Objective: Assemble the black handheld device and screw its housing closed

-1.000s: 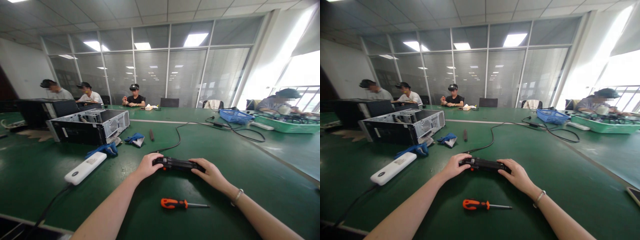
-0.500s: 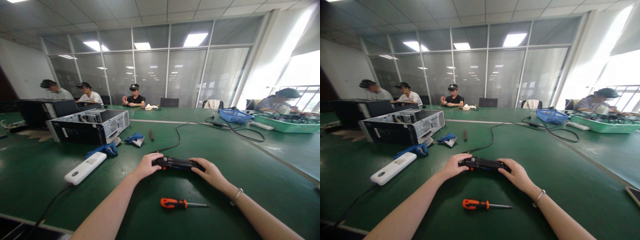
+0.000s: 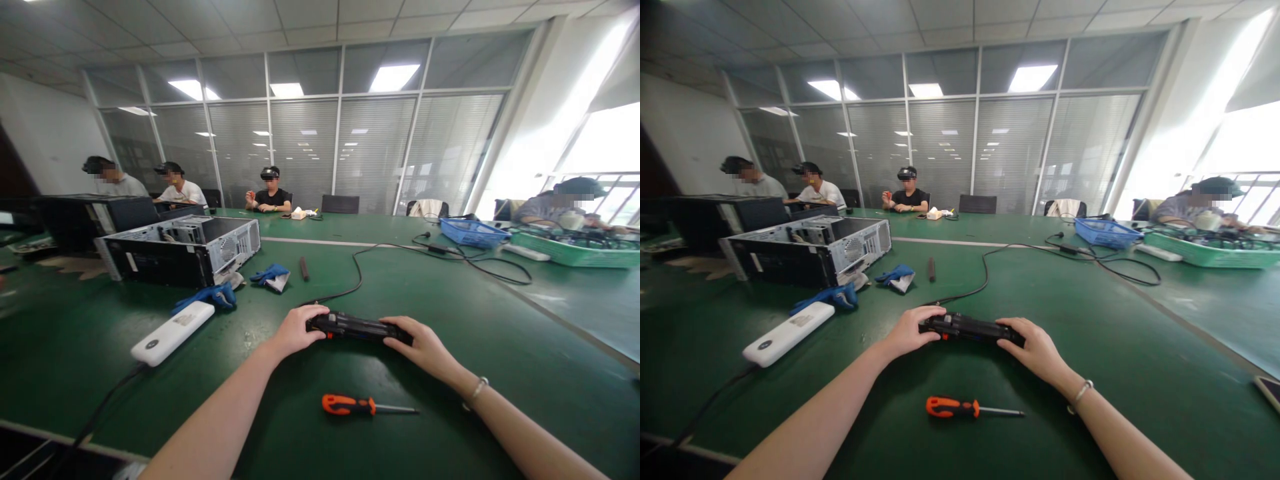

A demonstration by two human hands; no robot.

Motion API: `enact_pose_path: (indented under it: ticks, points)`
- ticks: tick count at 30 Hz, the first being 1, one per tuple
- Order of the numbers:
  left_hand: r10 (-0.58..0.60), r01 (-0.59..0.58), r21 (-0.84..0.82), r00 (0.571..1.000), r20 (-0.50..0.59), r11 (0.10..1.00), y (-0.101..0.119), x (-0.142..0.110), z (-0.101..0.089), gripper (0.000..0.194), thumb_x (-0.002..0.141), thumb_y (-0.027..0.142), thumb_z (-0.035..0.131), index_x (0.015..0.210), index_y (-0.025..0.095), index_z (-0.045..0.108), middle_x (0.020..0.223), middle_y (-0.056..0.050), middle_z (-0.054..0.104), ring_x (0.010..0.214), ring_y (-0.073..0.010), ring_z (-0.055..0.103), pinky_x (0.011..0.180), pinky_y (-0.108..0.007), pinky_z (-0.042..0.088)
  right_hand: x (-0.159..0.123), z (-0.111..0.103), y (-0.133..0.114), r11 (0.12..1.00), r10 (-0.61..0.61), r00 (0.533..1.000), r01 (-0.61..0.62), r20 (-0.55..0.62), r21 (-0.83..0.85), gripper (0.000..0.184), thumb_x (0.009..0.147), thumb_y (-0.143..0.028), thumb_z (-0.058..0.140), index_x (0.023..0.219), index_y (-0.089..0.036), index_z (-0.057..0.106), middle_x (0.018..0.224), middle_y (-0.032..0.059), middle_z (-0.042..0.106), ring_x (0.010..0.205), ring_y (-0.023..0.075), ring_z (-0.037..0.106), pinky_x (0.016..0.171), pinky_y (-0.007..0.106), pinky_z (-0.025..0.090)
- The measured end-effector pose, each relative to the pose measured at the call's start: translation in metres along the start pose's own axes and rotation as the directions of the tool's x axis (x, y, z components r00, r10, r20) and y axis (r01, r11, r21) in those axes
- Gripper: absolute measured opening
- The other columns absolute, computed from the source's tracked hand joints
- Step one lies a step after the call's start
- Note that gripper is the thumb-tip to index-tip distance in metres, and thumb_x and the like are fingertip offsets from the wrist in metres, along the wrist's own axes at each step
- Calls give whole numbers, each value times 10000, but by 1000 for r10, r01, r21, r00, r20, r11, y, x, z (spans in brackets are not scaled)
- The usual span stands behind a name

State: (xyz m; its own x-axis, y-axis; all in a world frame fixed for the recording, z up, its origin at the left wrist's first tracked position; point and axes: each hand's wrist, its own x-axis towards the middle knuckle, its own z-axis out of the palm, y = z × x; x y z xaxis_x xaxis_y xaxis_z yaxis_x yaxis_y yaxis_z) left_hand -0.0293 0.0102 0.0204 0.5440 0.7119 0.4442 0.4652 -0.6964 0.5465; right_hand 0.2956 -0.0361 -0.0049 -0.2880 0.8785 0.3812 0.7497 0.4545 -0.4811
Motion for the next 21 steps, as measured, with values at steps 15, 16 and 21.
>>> enact_pose_path:
  ticks: [15,16,21]
  points:
    - [-41,41,7,998,-41,999,4,1,-2,493,634,147,811,1102,229,680,1162,-46,696,1112,-254,624,1034,-390,422,0,2,2,999,-7,999,9,-51,45,408,845,-434,600,1220,-273,600,1153,65,660,1044,257,618,929,422,498]
    - [-39,39,11,998,-40,999,5,1,-3,494,628,143,814,1097,224,680,1158,-48,697,1107,-255,626,1030,-387,425,0,1,1,999,-6,999,8,-48,47,408,845,-435,602,1218,-271,599,1153,66,659,1045,256,616,930,422,496]
    - [-37,37,16,998,-41,999,4,0,-2,494,620,132,811,1087,226,678,1151,-43,698,1118,-254,618,1034,-384,415,0,-1,-3,998,-13,999,15,-40,62,401,831,-442,625,1190,-264,615,1129,68,661,1031,258,612,924,423,493]
